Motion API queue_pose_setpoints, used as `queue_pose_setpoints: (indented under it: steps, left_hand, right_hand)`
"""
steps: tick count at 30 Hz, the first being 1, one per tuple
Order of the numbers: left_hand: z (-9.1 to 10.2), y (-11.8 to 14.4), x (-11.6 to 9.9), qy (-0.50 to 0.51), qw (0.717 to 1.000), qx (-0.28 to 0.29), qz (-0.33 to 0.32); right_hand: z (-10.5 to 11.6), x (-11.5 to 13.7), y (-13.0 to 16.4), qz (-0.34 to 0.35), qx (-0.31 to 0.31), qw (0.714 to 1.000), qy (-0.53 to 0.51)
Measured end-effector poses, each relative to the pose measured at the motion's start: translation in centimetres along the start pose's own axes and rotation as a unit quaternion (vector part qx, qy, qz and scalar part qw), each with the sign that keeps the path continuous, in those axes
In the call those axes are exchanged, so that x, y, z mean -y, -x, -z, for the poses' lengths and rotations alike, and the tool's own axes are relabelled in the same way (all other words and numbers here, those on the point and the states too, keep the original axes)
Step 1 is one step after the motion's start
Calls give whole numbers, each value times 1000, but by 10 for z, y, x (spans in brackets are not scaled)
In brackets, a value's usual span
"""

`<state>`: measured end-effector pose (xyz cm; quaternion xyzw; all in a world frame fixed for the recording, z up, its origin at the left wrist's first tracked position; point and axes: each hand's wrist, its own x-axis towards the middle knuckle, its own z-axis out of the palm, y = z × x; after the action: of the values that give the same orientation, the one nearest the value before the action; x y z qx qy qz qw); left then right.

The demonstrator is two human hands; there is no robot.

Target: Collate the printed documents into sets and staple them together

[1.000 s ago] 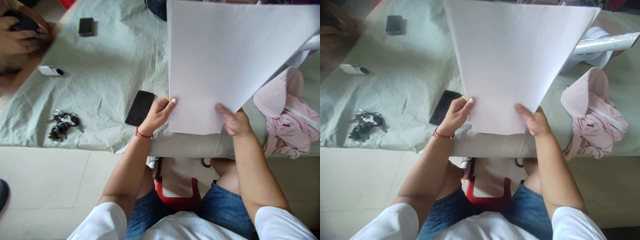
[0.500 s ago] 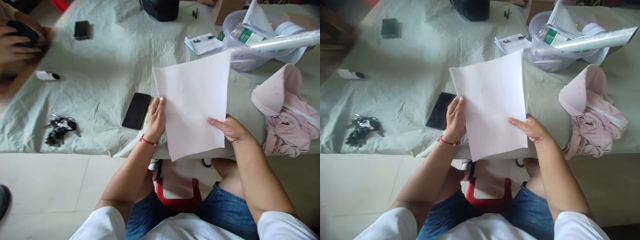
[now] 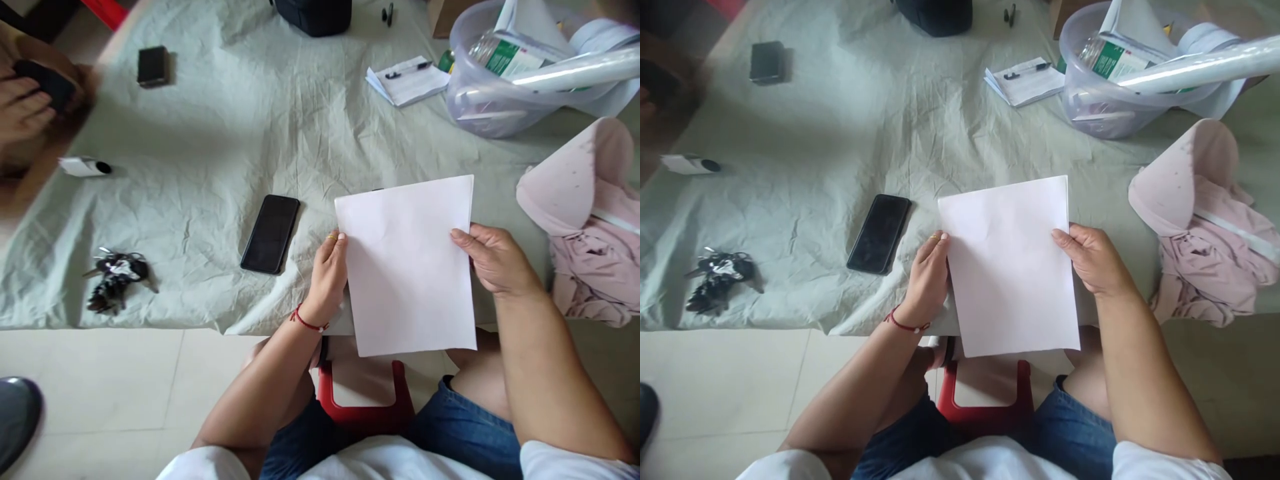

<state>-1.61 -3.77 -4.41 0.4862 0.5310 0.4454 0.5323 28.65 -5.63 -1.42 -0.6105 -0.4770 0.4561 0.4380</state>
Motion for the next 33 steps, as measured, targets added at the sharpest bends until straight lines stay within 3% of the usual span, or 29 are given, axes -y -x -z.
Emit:
queue_pose_setpoints:
  steps: [3, 5, 7, 9, 11, 13, 14, 16, 20, 24, 33]
  left_hand:
    - [-3, -4, -1, 27, 996, -59, 55]
    - [-6, -4, -3, 32, 996, -64, 57]
    - [-9, -1, -7, 37, 996, -54, 61]
    - [-12, 5, -12, 40, 996, -36, 76]
    - [-15, 12, -18, 37, 995, -20, 88]
    - [-17, 19, -25, 27, 994, 21, 107]
    - [-18, 22, -28, 16, 993, 34, 112]
    - [-19, 26, -32, -11, 992, 54, 110]
    - [-21, 26, -31, -22, 994, 69, 87]
    - [-21, 26, -28, -13, 990, 104, 96]
    - [-23, 27, -23, -46, 991, 106, 63]
  right_hand:
    - [1, 1, 1, -56, 59, 997, 2]
    - [3, -1, -1, -68, 71, 995, 34]
    - [4, -4, -3, -37, 0, 996, 87]
    - [1, -2, -4, 26, -122, 981, 152]
    - [-6, 6, -3, 104, -200, 947, 229]
    - [-19, 19, 0, 248, -236, 891, 297]
    - [-27, 25, 2, 296, -237, 866, 325]
    - [-43, 35, 5, 342, -213, 843, 357]
    - [-70, 41, 9, 357, -134, 834, 399]
    - [-77, 36, 11, 373, -62, 829, 412]
    - [-80, 35, 15, 368, -85, 835, 400]
